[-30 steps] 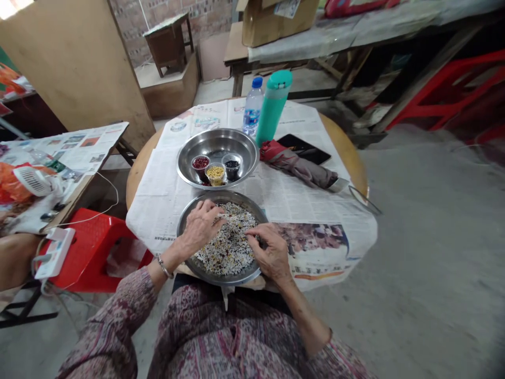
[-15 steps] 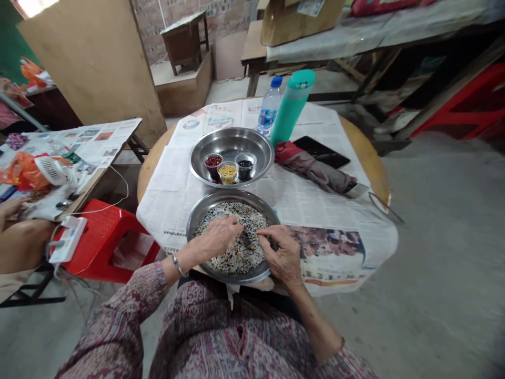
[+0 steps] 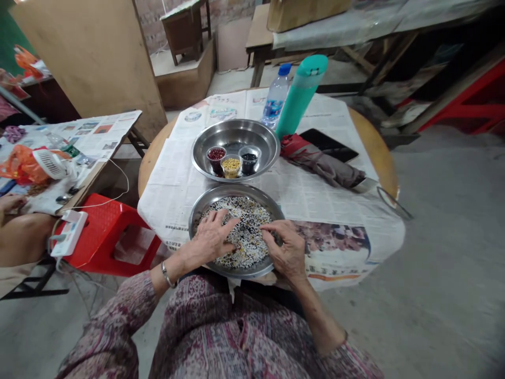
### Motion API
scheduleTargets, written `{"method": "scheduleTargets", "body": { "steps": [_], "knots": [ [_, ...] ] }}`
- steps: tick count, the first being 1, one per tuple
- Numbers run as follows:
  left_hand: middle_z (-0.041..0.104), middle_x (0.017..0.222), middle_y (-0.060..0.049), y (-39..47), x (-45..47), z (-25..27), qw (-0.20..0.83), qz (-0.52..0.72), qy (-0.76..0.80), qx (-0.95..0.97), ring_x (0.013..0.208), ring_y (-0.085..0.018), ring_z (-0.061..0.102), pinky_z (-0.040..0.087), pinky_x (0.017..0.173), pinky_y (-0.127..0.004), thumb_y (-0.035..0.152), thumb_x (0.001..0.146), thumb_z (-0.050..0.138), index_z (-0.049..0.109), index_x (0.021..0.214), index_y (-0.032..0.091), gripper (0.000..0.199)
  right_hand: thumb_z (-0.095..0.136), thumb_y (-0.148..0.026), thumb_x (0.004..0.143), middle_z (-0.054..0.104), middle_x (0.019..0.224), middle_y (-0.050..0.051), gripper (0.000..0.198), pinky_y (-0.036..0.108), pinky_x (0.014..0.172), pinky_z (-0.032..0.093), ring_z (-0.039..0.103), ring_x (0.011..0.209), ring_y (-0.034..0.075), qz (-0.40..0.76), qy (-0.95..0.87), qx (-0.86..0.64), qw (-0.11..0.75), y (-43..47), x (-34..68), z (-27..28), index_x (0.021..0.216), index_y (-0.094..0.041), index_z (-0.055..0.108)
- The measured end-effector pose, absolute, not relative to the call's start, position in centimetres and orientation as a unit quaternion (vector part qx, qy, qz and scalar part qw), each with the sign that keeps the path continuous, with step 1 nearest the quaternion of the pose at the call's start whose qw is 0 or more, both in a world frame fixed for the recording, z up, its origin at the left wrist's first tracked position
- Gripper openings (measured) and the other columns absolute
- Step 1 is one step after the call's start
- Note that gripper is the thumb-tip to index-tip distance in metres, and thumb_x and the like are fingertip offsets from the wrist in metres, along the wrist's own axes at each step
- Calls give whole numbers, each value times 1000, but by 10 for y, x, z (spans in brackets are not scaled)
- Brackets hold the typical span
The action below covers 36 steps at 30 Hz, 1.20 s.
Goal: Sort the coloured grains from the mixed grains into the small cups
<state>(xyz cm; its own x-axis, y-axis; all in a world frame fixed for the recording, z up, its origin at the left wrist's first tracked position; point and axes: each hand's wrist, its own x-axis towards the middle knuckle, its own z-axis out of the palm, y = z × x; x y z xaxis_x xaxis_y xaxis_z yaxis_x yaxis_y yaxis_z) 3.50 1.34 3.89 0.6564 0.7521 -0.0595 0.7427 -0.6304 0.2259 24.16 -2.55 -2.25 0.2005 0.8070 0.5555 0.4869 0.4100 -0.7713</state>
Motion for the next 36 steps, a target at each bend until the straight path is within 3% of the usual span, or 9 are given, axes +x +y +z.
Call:
{"method": "scheduleTargets", "body": {
  "steps": [4,8,18,23,30,33,36],
  "knots": [
    [56,111,-8,28,56,26,183,50,390,901,108,-23,54,49,98,-39,14,92,52,61,114,18,25,60,-15,84,68,75,0,13,34,74,48,61,77,19,141,-619,-524,568,-25,241,-22,80,-24,69],
    [60,96,-5,30,67,25,237,37,359,902,94,-19,60,50,92,-35,9,90,50,66,100,17,21,60,-15,84,68,76,0,13,34,74,48,61,78,18,140,-614,-530,568,-26,242,-22,81,-24,69],
    [60,110,-4,-19,36,56,255,-20,262,931,104,-17,57,48,95,-29,21,101,45,63,107,20,19,59,-17,85,69,77,1,13,37,76,49,61,78,19,160,-606,-543,560,-27,241,-20,81,-24,69],
    [58,112,-5,-12,41,55,207,-62,268,939,99,-16,57,50,87,-28,7,96,43,63,108,20,27,59,-17,84,68,76,1,13,36,75,49,61,78,19,155,-609,-541,559,-26,241,-21,80,-25,69],
    [52,124,-9,25,48,40,92,26,386,918,113,-23,49,50,95,-37,12,96,46,61,116,20,26,59,-14,85,68,76,1,14,35,75,48,60,78,19,141,-613,-532,567,-26,241,-21,81,-24,68],
    [47,135,-10,38,49,39,83,43,403,910,118,-27,47,47,100,-44,21,91,59,55,128,21,37,59,-16,84,68,76,1,13,36,75,48,60,79,19,147,-609,-535,566,-26,241,-21,81,-24,68],
    [48,134,-10,48,55,41,117,11,368,922,118,-26,50,45,103,-44,18,90,60,55,129,21,39,59,-16,84,68,76,1,14,37,75,48,60,79,20,153,-606,-538,565,-26,241,-22,81,-24,69]
  ]
}}
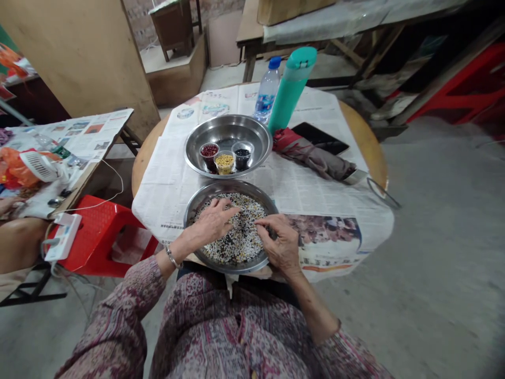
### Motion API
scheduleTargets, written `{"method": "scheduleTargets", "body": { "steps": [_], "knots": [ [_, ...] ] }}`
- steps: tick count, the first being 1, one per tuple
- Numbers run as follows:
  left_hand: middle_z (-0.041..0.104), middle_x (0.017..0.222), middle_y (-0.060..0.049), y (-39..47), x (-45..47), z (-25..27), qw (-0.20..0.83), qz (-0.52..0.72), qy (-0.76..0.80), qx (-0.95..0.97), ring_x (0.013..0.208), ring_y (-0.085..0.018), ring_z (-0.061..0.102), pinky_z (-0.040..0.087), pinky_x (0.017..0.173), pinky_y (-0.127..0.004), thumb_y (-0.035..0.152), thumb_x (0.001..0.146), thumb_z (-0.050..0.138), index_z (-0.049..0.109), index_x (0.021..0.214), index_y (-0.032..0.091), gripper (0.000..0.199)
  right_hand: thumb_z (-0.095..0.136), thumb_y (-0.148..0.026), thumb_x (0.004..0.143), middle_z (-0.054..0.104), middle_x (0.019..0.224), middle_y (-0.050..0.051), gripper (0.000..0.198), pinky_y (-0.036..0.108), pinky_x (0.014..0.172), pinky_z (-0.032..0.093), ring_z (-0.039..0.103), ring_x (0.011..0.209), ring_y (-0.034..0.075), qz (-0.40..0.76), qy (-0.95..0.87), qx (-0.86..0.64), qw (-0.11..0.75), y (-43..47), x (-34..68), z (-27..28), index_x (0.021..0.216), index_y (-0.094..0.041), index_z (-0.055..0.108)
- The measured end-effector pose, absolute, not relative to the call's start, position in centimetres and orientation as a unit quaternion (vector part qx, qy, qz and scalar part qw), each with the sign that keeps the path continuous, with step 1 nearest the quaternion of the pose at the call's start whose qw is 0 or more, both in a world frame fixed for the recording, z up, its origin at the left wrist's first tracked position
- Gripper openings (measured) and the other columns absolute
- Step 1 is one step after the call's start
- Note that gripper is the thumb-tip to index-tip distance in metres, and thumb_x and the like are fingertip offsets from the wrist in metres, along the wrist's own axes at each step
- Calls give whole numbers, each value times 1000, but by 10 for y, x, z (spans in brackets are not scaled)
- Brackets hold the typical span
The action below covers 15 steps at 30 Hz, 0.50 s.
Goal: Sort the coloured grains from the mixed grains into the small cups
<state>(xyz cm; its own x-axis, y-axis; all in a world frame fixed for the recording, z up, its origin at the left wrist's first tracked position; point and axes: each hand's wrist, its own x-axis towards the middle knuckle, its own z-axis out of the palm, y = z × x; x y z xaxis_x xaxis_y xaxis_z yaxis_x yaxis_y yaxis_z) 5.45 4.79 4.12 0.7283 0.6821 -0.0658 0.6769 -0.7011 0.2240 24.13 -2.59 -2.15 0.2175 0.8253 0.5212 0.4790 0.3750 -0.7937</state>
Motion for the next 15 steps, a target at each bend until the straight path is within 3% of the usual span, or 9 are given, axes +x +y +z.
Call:
{"method": "scheduleTargets", "body": {
  "steps": [4,9,15],
  "knots": [
    [60,110,-7,58,65,40,181,-2,335,925,103,-19,59,48,96,-35,8,90,51,65,107,18,25,59,-15,83,68,76,1,14,36,75,49,60,78,19,150,-608,-534,569,-26,241,-21,81,-25,69],
    [69,92,-2,55,68,39,254,24,313,915,90,-16,64,49,91,-32,10,85,56,69,92,19,17,59,-17,83,69,77,1,13,37,75,49,61,78,20,153,-604,-543,563,-26,241,-22,80,-25,69],
    [66,103,-3,13,64,38,283,34,249,926,95,-13,63,49,93,-27,12,93,53,66,99,18,16,59,-18,85,68,76,1,12,36,75,49,61,78,19,152,-605,-543,562,-26,241,-21,80,-24,69]
  ]
}}
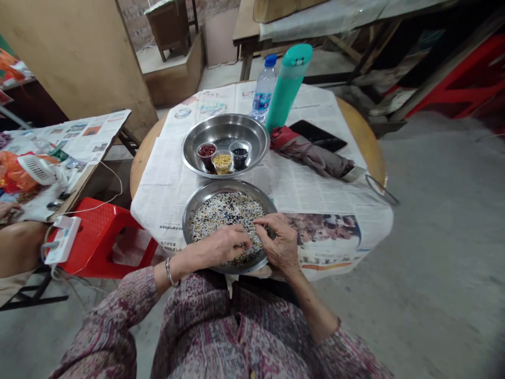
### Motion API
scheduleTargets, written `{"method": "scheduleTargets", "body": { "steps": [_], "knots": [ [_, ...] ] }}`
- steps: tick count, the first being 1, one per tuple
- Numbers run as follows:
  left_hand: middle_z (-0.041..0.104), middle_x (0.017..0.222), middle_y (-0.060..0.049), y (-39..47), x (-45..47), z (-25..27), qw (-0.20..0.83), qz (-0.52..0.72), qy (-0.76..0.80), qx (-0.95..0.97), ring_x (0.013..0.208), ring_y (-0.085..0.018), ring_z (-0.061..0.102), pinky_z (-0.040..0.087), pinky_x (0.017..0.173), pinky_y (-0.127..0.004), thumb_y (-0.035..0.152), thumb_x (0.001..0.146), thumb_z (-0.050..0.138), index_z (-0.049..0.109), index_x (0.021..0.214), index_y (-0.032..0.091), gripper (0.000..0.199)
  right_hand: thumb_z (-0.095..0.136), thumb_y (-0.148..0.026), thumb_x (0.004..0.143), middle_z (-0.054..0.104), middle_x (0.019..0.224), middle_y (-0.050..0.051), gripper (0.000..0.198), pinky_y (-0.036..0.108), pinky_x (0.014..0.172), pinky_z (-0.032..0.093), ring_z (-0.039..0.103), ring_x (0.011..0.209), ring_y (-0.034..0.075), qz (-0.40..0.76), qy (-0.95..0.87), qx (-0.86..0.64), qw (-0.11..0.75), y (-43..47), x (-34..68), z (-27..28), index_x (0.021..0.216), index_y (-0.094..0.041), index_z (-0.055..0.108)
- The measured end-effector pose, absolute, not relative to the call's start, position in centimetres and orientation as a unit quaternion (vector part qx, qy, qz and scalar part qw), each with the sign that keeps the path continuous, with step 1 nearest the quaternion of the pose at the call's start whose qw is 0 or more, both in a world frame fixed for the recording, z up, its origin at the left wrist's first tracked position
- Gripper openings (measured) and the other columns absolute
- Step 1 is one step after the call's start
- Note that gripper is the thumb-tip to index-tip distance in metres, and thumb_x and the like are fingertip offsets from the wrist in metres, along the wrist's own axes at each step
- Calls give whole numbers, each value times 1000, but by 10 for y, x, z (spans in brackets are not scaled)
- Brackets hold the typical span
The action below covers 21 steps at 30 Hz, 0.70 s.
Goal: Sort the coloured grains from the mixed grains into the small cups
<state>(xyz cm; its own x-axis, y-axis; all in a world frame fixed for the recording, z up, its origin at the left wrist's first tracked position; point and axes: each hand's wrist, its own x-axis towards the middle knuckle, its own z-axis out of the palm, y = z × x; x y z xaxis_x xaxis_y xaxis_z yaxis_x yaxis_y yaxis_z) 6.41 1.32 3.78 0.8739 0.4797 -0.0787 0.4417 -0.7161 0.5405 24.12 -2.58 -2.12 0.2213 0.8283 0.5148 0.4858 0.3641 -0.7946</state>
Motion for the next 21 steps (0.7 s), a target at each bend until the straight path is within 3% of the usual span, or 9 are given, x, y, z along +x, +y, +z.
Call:
{"method": "scheduleTargets", "body": {
  "steps": [5,10,14,17,21],
  "knots": [
    [60,130,-6,6,62,39,215,29,196,956,119,-16,55,46,106,-31,5,93,44,60,119,20,34,60,-20,85,68,75,2,11,36,75,49,61,77,19,153,-598,-550,564,-26,240,-18,78,-24,69],
    [47,147,-8,29,62,44,143,-4,236,961,134,-28,40,42,108,-48,9,85,56,56,127,23,45,59,-20,84,69,75,1,12,36,75,49,61,77,20,155,-597,-549,564,-26,240,-19,78,-24,68],
    [58,124,-8,48,67,36,162,-12,227,960,116,-21,52,42,107,-40,9,92,49,63,108,18,24,59,-18,84,69,76,1,12,37,75,49,61,76,20,151,-600,-545,567,-25,241,-21,79,-25,68],
    [61,104,-7,58,65,30,165,2,277,947,102,-18,56,46,99,-35,5,93,41,63,98,16,26,58,-16,84,70,77,1,14,36,76,49,61,77,19,150,-604,-540,566,-25,241,-21,80,-25,68],
    [60,97,-5,59,41,29,158,5,337,928,96,-17,56,48,88,-32,4,91,40,63,95,17,26,58,-16,84,69,77,1,14,37,76,49,61,78,20,153,-602,-545,563,-26,241,-20,80,-25,69]
  ]
}}
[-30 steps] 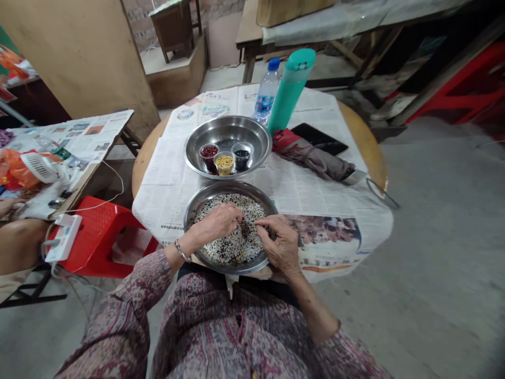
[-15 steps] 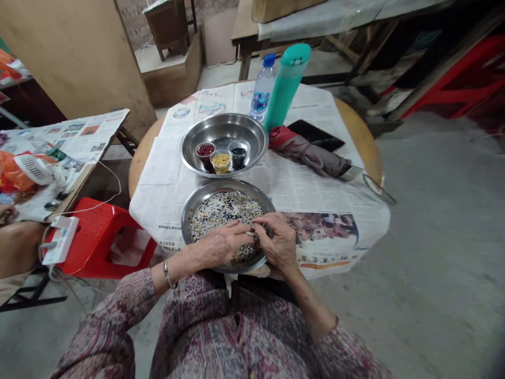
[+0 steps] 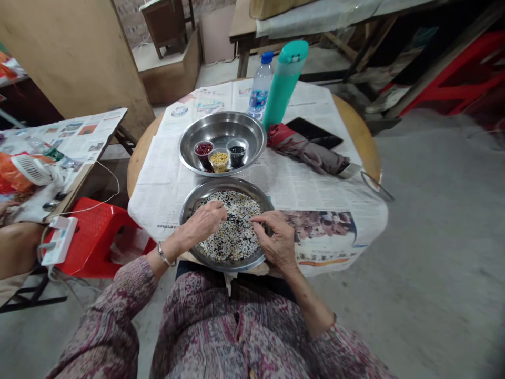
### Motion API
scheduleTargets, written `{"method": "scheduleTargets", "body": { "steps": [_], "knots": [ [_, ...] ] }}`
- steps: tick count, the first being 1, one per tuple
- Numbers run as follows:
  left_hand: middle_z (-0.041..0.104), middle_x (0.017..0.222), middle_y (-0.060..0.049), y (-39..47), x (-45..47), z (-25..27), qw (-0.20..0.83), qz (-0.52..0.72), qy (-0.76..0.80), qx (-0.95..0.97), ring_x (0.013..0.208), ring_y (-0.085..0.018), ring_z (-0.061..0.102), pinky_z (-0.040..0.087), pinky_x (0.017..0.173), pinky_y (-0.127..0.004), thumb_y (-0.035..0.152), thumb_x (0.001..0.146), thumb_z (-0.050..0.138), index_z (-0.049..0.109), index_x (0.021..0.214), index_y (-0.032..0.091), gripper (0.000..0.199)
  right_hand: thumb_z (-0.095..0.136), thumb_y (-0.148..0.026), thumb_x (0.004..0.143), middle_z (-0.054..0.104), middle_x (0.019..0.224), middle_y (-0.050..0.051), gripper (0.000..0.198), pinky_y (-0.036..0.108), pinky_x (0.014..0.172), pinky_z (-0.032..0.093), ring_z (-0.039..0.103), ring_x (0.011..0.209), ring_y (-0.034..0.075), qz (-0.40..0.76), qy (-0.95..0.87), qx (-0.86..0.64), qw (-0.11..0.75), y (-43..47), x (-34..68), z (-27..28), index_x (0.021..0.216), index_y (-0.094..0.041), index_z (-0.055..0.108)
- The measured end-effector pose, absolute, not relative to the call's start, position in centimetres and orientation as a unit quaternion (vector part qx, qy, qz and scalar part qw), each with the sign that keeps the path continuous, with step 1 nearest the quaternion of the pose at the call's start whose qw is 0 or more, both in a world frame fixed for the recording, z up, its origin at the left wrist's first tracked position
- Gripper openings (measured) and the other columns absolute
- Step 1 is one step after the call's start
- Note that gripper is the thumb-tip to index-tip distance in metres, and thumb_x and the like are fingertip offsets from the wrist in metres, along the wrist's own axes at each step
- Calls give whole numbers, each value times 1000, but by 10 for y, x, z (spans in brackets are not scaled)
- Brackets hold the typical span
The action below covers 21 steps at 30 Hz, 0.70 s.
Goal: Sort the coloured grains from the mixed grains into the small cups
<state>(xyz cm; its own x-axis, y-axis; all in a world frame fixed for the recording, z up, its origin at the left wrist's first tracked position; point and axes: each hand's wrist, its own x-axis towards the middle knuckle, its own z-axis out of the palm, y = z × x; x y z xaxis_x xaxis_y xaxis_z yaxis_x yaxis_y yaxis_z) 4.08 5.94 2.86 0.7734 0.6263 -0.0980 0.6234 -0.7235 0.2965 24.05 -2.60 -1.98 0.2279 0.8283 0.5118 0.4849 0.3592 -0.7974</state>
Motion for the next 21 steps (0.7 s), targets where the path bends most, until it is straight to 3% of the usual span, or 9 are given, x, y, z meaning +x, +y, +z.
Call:
{"method": "scheduleTargets", "body": {
  "steps": [6,9,14,16,21],
  "knots": [
    [61,96,-6,31,3,45,134,-41,397,907,88,-17,55,47,84,-31,7,92,42,63,93,17,23,58,-16,84,69,76,1,14,36,76,48,61,78,19,153,-602,-540,568,-26,240,-18,79,-24,69],
    [61,108,-6,21,7,55,105,-36,400,910,98,-21,53,48,88,-35,18,94,51,62,104,19,16,59,-16,84,69,75,1,14,36,76,48,61,78,19,151,-603,-540,567,-26,241,-20,79,-24,69],
    [44,142,-11,33,31,47,89,6,410,908,121,-30,45,50,92,-42,28,88,64,50,134,24,48,59,-16,85,69,77,1,14,35,77,48,61,79,19,150,-608,-538,564,-26,241,-23,81,-24,69],
    [49,135,-10,44,39,39,116,13,390,914,118,-28,48,49,95,-42,21,89,60,56,127,23,38,59,-15,85,69,77,1,14,35,76,48,61,79,19,147,-611,-536,564,-26,241,-23,81,-24,69],
    [63,94,-5,54,46,39,206,-9,370,906,90,-19,60,49,92,-36,7,87,52,66,92,17,18,58,-14,85,69,77,0,15,35,76,48,60,79,18,138,-617,-533,562,-26,242,-23,82,-24,68]
  ]
}}
